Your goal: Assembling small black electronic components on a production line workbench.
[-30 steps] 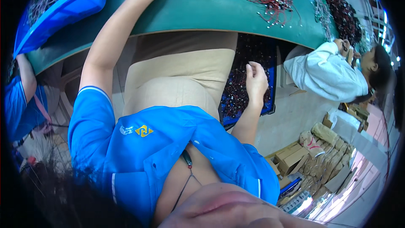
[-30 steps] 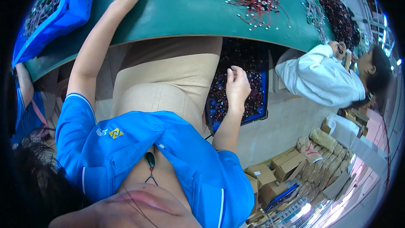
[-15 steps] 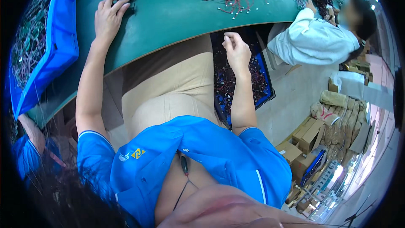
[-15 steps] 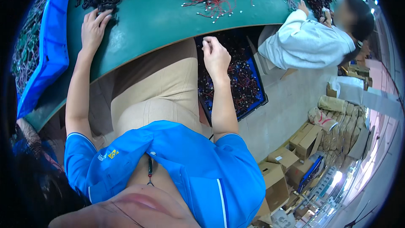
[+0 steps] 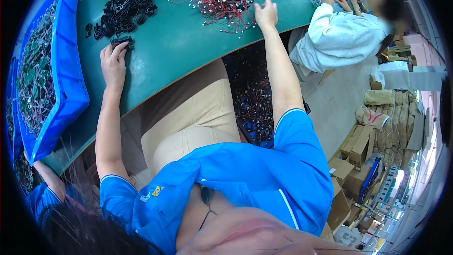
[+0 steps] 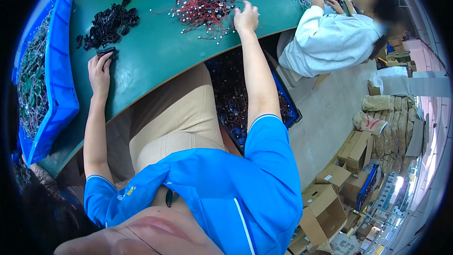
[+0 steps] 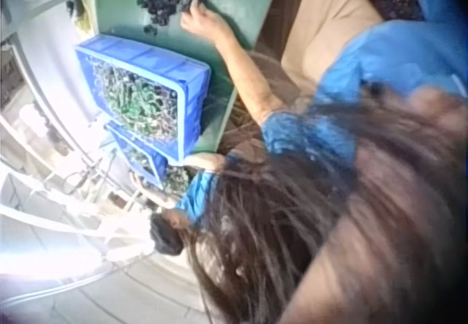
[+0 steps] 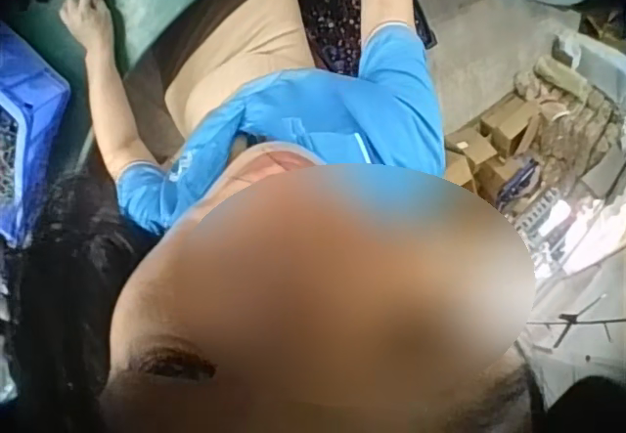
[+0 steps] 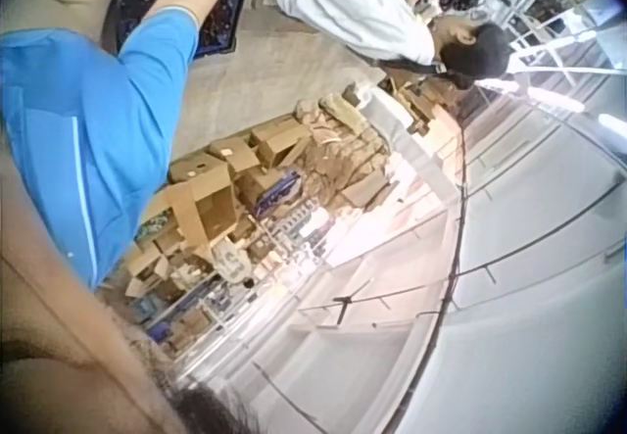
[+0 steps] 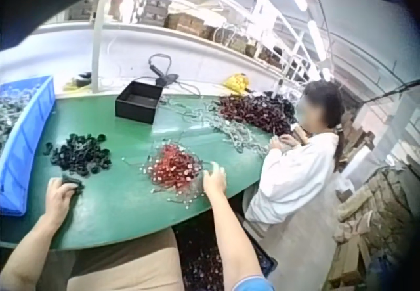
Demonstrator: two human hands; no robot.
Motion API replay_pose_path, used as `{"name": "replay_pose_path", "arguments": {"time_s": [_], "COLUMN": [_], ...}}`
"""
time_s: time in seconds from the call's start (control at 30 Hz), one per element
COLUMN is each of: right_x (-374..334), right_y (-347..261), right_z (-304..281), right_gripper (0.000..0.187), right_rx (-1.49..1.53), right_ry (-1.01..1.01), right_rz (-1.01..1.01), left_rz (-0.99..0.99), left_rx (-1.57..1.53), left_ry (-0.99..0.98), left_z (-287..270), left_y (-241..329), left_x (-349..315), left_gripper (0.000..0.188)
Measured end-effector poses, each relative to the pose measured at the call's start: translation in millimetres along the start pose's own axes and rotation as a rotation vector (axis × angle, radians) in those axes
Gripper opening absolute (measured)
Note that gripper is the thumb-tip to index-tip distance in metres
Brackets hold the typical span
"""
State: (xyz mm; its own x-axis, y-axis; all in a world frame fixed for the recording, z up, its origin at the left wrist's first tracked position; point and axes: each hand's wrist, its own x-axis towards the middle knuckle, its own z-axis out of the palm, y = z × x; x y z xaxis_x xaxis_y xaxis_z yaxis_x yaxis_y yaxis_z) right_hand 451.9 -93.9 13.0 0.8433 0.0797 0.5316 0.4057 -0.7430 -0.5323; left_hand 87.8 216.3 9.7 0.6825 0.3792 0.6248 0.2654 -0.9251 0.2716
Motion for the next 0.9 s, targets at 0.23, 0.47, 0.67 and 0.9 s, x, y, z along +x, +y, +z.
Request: {"name": "replay_pose_path", "arguments": {"time_s": [0.23, 0.47, 0.67, 0.9], "right_x": [33, 56, 12, -112], "right_y": [4, -47, -136, -186], "right_z": [20, -25, -65, -80], "right_gripper": [0.023, 0.02, 0.013, 0.013], "right_rx": [0.142, 0.268, 0.693, 0.593], "right_ry": [-0.192, 0.214, -0.013, -0.237], "right_rz": [0.118, -0.132, -0.38, -0.815], "left_rz": [-0.247, -0.562, -0.648, -0.533], "left_rx": [-0.087, -0.523, -0.835, -0.948], "left_ry": [0.107, 0.043, -0.015, -0.376], "left_z": [-2, -18, -44, -90], "left_y": [-5, 7, 57, 129], "left_x": [-2, 2, -19, -68], "left_gripper": [0.022, 0.019, 0.021, 0.018]}}
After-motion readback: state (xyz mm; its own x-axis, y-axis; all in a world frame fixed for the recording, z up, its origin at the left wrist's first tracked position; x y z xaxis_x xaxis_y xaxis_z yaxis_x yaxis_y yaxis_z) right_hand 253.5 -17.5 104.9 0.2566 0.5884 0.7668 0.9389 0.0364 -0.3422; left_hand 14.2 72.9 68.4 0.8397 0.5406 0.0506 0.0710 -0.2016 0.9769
